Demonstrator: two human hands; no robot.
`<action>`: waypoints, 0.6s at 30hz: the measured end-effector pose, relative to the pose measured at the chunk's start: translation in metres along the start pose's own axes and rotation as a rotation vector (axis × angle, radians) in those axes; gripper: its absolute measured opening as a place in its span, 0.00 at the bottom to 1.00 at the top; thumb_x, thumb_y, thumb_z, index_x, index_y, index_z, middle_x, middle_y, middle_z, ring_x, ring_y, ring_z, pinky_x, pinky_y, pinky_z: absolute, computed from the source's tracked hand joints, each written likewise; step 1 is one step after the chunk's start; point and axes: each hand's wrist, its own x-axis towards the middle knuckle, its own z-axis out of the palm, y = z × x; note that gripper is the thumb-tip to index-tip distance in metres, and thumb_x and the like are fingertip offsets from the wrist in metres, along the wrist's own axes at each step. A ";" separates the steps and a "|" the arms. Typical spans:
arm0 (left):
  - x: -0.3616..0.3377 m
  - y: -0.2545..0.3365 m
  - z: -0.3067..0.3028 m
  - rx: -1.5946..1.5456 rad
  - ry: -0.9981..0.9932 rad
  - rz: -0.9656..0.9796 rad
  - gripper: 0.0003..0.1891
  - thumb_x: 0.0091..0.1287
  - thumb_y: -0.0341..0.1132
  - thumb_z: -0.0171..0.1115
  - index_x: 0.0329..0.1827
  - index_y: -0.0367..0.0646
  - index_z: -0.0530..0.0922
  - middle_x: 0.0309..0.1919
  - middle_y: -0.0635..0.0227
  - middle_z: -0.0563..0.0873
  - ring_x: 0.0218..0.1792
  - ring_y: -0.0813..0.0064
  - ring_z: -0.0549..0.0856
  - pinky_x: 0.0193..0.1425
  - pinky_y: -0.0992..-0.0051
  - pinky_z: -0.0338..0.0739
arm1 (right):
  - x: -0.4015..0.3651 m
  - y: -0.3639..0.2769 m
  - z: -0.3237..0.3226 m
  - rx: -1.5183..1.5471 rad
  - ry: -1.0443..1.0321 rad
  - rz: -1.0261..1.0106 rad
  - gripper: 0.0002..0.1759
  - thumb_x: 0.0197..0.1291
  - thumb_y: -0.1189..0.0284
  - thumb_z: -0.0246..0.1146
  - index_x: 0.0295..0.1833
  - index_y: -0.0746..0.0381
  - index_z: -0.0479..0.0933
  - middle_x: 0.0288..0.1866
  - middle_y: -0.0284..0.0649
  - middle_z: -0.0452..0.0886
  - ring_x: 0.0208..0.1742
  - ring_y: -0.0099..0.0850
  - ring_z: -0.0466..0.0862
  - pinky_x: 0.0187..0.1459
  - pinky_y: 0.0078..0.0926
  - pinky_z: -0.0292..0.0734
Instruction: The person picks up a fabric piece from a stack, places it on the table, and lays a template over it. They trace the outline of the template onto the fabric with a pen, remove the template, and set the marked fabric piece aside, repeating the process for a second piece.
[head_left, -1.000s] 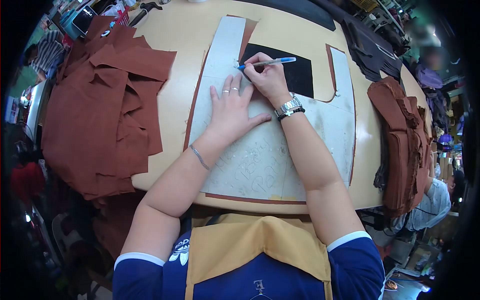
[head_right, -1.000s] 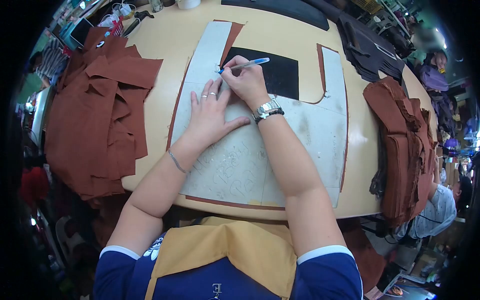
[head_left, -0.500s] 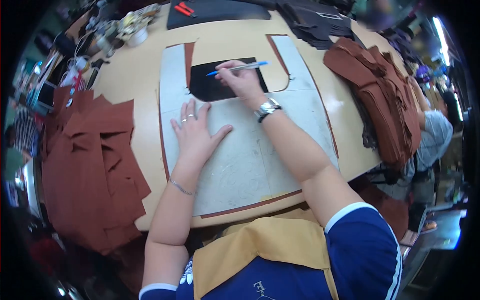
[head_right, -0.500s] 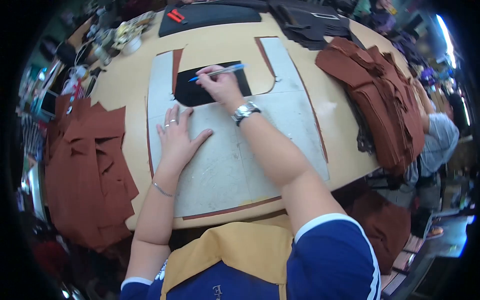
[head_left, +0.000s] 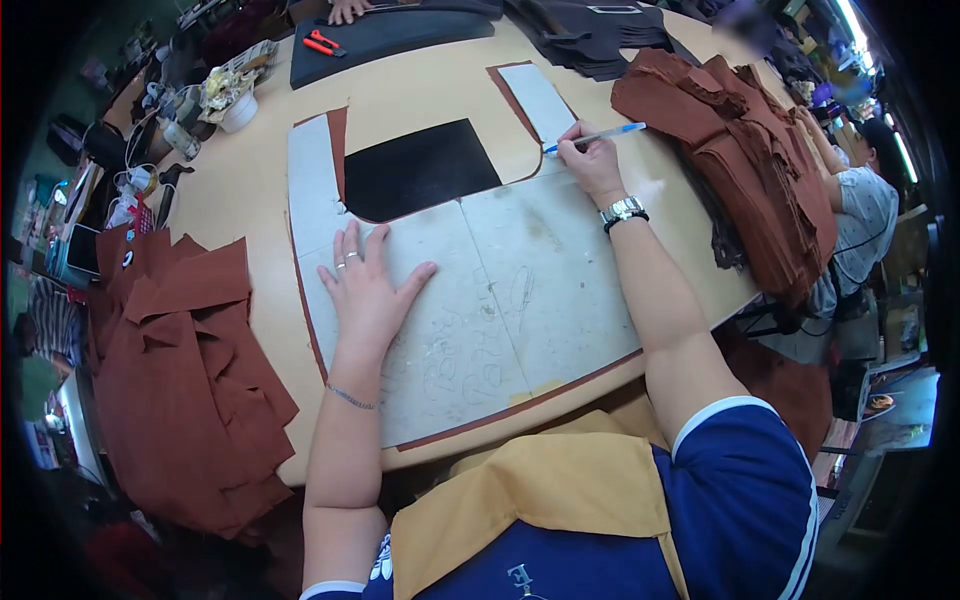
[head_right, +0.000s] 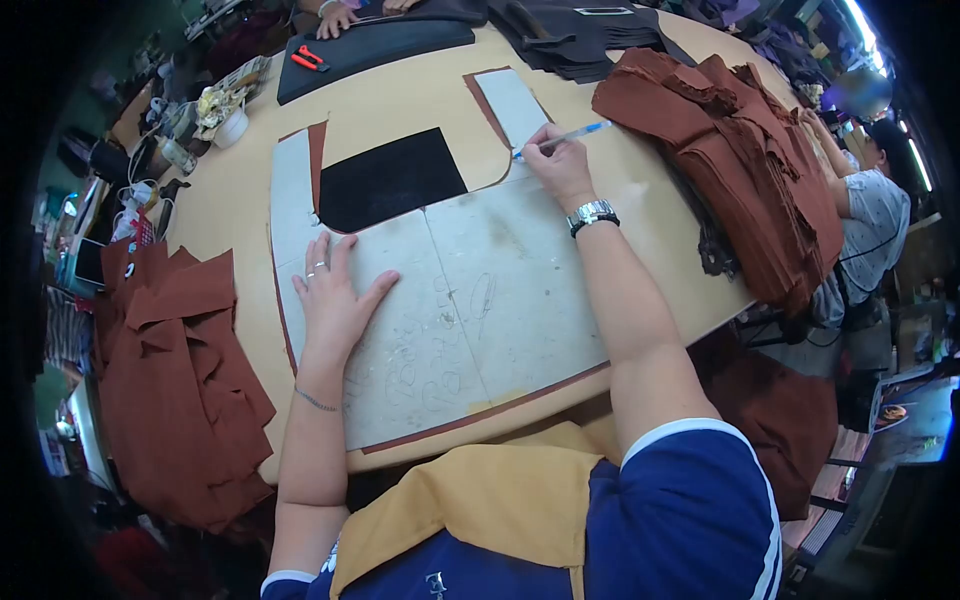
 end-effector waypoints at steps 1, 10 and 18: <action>0.000 0.000 0.000 0.002 0.000 -0.001 0.42 0.57 0.65 0.65 0.68 0.47 0.67 0.73 0.47 0.60 0.76 0.49 0.55 0.71 0.31 0.46 | 0.000 -0.003 0.001 -0.002 -0.001 -0.001 0.07 0.54 0.72 0.64 0.31 0.65 0.77 0.24 0.30 0.78 0.27 0.16 0.74 0.31 0.18 0.70; -0.001 0.000 0.000 0.019 0.004 -0.005 0.39 0.59 0.61 0.66 0.68 0.50 0.67 0.73 0.48 0.60 0.76 0.49 0.55 0.72 0.32 0.46 | -0.004 -0.015 0.002 -0.089 0.022 -0.055 0.07 0.53 0.71 0.64 0.29 0.65 0.77 0.22 0.31 0.78 0.26 0.17 0.74 0.30 0.18 0.71; -0.001 0.001 0.001 0.021 0.008 0.004 0.39 0.60 0.62 0.65 0.69 0.49 0.66 0.72 0.47 0.61 0.76 0.48 0.55 0.71 0.33 0.48 | 0.000 -0.010 -0.010 0.204 0.017 0.101 0.08 0.59 0.70 0.61 0.38 0.64 0.78 0.27 0.33 0.81 0.28 0.18 0.76 0.32 0.19 0.72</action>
